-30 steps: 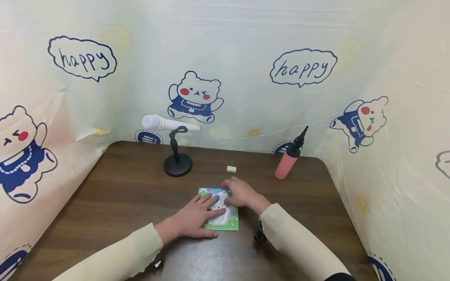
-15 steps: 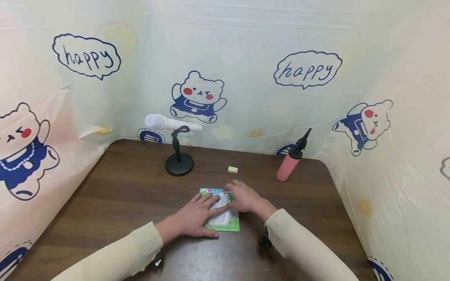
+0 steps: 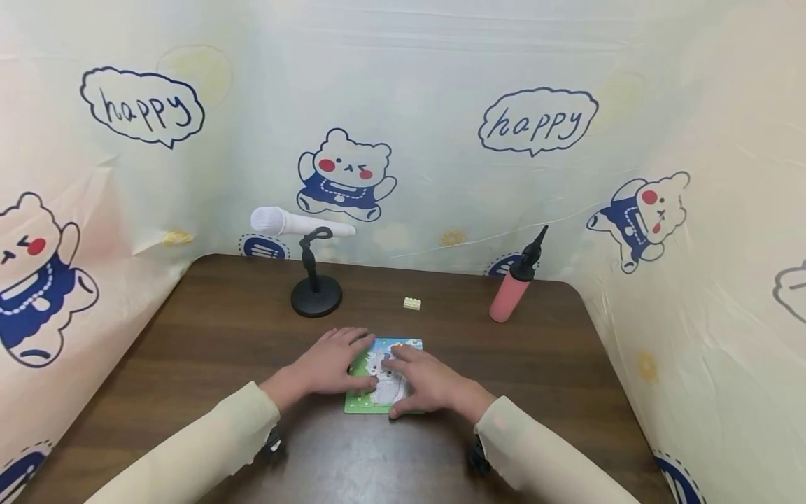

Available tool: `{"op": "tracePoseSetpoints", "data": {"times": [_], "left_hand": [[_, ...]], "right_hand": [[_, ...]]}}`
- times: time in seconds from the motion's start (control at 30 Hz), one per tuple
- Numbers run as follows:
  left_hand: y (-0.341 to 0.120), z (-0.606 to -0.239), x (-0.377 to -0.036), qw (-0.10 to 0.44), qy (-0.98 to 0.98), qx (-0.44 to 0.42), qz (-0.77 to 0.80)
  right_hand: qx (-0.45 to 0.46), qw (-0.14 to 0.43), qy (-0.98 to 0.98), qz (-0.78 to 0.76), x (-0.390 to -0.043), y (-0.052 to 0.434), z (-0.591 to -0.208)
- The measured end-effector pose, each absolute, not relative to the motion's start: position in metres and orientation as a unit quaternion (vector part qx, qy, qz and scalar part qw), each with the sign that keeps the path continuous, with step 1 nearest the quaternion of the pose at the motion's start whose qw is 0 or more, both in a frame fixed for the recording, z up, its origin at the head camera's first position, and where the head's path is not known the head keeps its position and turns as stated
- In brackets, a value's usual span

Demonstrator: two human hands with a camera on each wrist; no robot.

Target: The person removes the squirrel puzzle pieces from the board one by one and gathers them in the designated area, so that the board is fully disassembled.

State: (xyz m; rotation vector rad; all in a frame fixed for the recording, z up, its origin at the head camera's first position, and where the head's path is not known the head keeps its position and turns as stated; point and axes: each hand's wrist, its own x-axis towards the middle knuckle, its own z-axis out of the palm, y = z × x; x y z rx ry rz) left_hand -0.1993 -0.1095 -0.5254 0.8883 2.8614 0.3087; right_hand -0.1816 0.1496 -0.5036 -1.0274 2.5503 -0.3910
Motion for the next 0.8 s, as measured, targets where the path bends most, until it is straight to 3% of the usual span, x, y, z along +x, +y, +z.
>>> {"op": "tracePoseSetpoints", "data": {"times": [0.43, 0.8], "left_hand": [[-0.097, -0.512, -0.220, 0.116, 0.940, 0.256, 0.193], [-0.084, -0.509, -0.226, 0.155, 0.937, 0.246, 0.195]], "right_hand": [[-0.396, 0.124, 0.906, -0.087, -0.177, 0.150, -0.516], [-0.397, 0.135, 0.904, -0.082, -0.175, 0.147, -0.512]]}}
